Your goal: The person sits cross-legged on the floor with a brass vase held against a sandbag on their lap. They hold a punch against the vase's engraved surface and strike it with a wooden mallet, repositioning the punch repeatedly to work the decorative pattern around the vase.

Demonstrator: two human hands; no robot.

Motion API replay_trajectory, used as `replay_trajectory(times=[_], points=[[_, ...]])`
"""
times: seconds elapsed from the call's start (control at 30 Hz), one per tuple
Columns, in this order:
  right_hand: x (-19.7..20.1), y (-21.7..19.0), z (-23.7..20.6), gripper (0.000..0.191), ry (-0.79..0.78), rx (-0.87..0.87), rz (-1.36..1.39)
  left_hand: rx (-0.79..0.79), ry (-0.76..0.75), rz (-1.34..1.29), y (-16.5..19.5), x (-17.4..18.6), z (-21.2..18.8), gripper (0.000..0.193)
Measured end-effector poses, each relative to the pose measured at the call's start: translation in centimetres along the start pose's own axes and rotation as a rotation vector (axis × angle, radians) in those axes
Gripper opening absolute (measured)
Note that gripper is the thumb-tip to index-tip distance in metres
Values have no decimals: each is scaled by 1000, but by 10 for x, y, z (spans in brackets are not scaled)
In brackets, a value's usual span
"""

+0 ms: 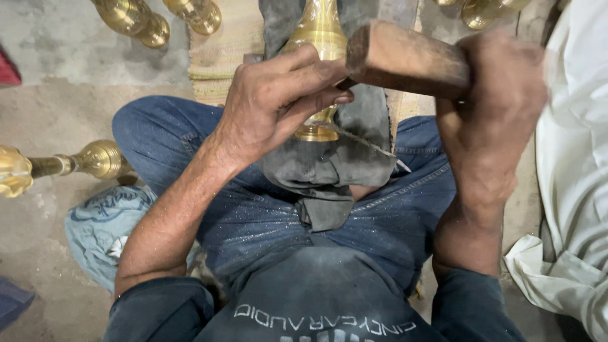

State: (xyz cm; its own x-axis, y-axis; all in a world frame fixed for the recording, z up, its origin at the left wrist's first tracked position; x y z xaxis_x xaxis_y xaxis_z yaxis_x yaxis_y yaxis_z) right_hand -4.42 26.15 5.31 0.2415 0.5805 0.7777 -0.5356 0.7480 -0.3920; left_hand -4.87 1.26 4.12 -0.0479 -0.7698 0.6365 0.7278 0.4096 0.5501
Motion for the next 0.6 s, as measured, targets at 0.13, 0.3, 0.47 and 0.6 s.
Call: replay_trajectory(times=[0.13,0.3,0.47,0.6], points=[[0,3,3,26,13,-130,152,42,-55,46,-5,-3,-1,41],[5,-3,8,29,106,-20,-44,49,-48,-31,-8,-5,-2,45],[4,-25,6,37,183,304,-318,47,-61,-16,-7,-3,-2,41],[0,4,5,18,54,-212,131,67,-75,6,-6,-2,1,44]])
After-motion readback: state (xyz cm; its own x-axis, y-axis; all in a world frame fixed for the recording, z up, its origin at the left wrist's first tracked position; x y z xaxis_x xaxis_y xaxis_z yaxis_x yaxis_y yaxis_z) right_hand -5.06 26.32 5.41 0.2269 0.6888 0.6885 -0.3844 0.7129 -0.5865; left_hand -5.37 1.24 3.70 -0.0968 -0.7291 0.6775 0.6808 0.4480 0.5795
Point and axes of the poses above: each hand's wrist, its own z-axis towards the middle knuckle, its own x-axis out of the back of the hand, y = z × x, the point moved 6 cm from there along z, towards the middle knuckle, and after that the axes turned 4 degrees about -y, right-handed, at the moved point
